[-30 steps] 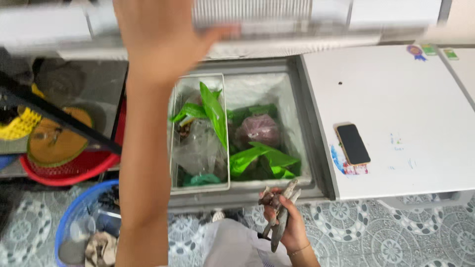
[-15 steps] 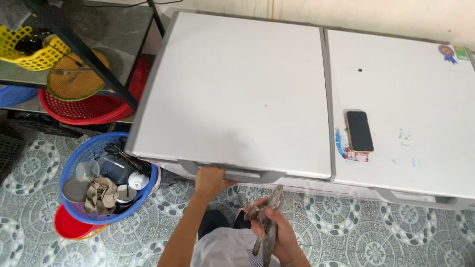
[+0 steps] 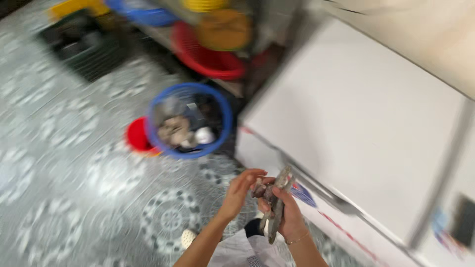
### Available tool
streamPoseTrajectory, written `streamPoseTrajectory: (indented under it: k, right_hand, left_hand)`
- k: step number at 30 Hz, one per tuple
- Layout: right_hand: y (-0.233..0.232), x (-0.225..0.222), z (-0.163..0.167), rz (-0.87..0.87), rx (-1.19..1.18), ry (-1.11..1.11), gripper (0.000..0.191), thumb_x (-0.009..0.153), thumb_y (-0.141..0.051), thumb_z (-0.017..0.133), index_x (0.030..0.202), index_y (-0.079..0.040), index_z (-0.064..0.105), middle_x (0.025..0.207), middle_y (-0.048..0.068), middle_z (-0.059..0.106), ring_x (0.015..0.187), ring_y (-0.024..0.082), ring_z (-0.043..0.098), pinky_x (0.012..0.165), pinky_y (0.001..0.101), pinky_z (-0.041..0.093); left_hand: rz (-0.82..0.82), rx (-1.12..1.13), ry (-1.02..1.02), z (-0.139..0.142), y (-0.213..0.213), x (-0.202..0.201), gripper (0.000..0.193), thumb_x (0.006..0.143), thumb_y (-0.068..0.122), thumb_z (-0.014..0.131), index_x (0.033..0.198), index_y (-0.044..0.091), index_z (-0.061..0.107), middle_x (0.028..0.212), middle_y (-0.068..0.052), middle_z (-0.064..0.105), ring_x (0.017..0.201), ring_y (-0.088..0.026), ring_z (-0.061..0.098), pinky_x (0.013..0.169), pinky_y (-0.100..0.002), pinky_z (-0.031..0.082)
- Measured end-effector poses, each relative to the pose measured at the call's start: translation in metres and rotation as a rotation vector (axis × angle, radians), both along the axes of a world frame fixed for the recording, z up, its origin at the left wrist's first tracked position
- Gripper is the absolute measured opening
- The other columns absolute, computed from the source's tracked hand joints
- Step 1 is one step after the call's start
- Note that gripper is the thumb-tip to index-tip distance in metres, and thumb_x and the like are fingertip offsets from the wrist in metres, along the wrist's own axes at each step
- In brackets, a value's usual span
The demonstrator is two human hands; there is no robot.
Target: The person retrieves frozen fish from a chest freezer, closes the lid, and carries the fish to a stovetop. They place an instant noodle block into a pot with other ingredients, ladle broth from a large pot on the floor into a pitcher, pour the broth over the noodles, squeeze sauce onto the noodles, and use tongs and scissors to arrange food items on a skewer.
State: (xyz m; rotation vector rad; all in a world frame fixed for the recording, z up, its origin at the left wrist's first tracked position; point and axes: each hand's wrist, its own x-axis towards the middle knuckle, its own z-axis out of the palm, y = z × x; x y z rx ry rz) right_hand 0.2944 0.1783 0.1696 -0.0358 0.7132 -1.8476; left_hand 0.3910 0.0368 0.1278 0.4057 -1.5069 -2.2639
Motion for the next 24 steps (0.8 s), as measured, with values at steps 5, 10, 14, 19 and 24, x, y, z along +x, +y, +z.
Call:
streamPoseTrajectory:
  k: [5,10,14,19,24]
  right_hand:
    - [-0.152,0.156,0.019,0.46,-0.04,0.062,0.032,0.093,-0.023,0.064,0.118,-0.004,0.059,0.104,0.019,0.07,0.062,0.019,0.061,0.049,0.0276,0.043]
    - [-0.248,0.335,0.032,0.819,-0.025,0.265,0.036,0.099,-0.022,0.065,0.127,0.001,0.063,0.083,0.019,0.065,0.058,0.018,0.062,0.046,0.027,0.044]
    - [-0.309,0.472,0.034,1.044,0.065,0.345,0.033,0.093,-0.019,0.064,0.123,-0.004,0.062,0.098,0.009,0.07,0.065,0.013,0.064,0.046,0.0273,0.045]
    - [-0.386,0.616,0.014,1.326,0.09,0.365,0.03,0.088,-0.018,0.062,0.117,-0.011,0.062,0.1,0.004,0.072,0.071,0.018,0.07,0.043,0.0282,0.044]
    - [-0.488,0.762,-0.011,1.398,0.102,0.357,0.026,0.094,-0.015,0.065,0.118,-0.005,0.066,0.098,0.008,0.07,0.073,0.014,0.064,0.047,0.0295,0.045]
  left_hand:
    - [0.369,0.505,0.216,0.052,-0.088,0.199,0.064,0.102,0.054,0.036,0.141,0.007,0.055,0.135,-0.014,0.067,0.121,-0.024,0.068,0.104,-0.041,0.051]
    - [0.636,0.616,0.724,0.064,-0.115,0.384,0.056,0.118,0.045,0.04,0.149,0.001,0.056,0.141,-0.021,0.063,0.09,-0.026,0.067,0.073,-0.038,0.058]
    - [1.269,0.992,0.599,0.059,-0.132,0.499,0.052,0.104,0.041,0.036,0.14,0.007,0.053,0.136,-0.017,0.061,0.106,-0.025,0.071,0.076,-0.034,0.069]
    - [1.47,0.692,0.765,0.033,-0.171,0.624,0.052,0.104,0.045,0.038,0.143,0.013,0.053,0.135,-0.012,0.066,0.106,-0.024,0.065,0.048,-0.035,0.059]
    - [1.658,0.713,0.847,0.017,-0.269,0.753,0.053,0.102,0.039,0.037,0.143,0.009,0.054,0.132,-0.015,0.067,0.12,-0.029,0.064,0.053,-0.035,0.059]
